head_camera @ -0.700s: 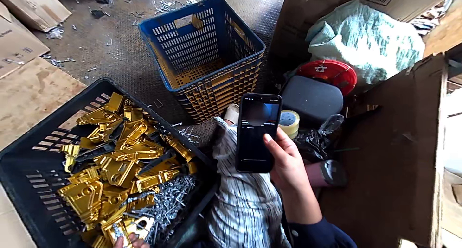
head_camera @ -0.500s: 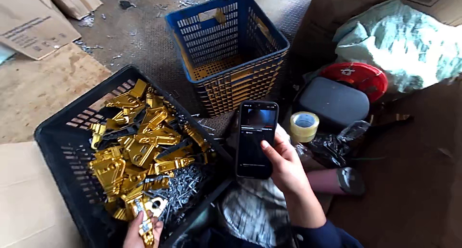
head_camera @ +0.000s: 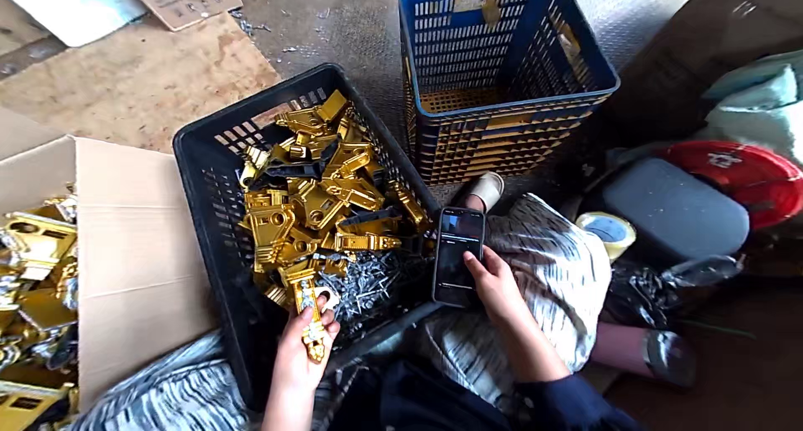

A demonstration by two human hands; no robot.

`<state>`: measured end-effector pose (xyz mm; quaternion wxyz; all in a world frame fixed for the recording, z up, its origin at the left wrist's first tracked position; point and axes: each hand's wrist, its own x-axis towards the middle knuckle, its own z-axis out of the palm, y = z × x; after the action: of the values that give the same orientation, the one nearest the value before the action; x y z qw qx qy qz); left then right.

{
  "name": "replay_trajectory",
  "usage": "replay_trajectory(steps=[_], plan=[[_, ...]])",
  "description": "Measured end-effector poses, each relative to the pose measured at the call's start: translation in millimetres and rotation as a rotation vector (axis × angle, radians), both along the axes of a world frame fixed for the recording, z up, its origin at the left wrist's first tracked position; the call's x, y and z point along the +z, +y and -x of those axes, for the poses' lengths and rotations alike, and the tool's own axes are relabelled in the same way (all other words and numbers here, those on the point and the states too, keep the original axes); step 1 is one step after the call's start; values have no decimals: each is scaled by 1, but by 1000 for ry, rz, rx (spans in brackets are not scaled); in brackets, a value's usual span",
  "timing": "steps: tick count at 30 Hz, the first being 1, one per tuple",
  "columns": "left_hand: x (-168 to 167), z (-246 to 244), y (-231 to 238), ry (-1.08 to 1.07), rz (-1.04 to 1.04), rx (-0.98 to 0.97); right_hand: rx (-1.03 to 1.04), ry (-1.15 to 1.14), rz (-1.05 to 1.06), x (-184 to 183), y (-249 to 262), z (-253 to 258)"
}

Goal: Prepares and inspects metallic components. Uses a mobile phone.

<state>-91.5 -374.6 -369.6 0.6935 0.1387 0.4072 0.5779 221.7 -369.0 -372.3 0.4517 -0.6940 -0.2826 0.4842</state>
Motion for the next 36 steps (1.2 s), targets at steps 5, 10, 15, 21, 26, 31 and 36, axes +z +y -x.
replay_trajectory(steps=[5, 10, 15, 21, 26, 31, 36], plan=[[15, -11, -13, -283, -78, -133, 19, -654, -267, 16, -8, 6], [27, -21, -27, -303, -249, -436, 779, -359, -505, 66, -9, 58], [31, -6, -33, -246, -213, -378, 778, 0, -453, 63, 2, 96], [23, 19, -29, 33, -143, -154, 781, 211, -365, 62, 13, 101], [19, 23, -31, 179, -204, -258, 777, 221, -349, 52, 2, 108], [19, 23, -33, 209, -341, -685, 656, -79, -444, 38, -14, 103], [8, 16, -36, 0, -343, -711, 557, -367, -654, 36, -35, 72]])
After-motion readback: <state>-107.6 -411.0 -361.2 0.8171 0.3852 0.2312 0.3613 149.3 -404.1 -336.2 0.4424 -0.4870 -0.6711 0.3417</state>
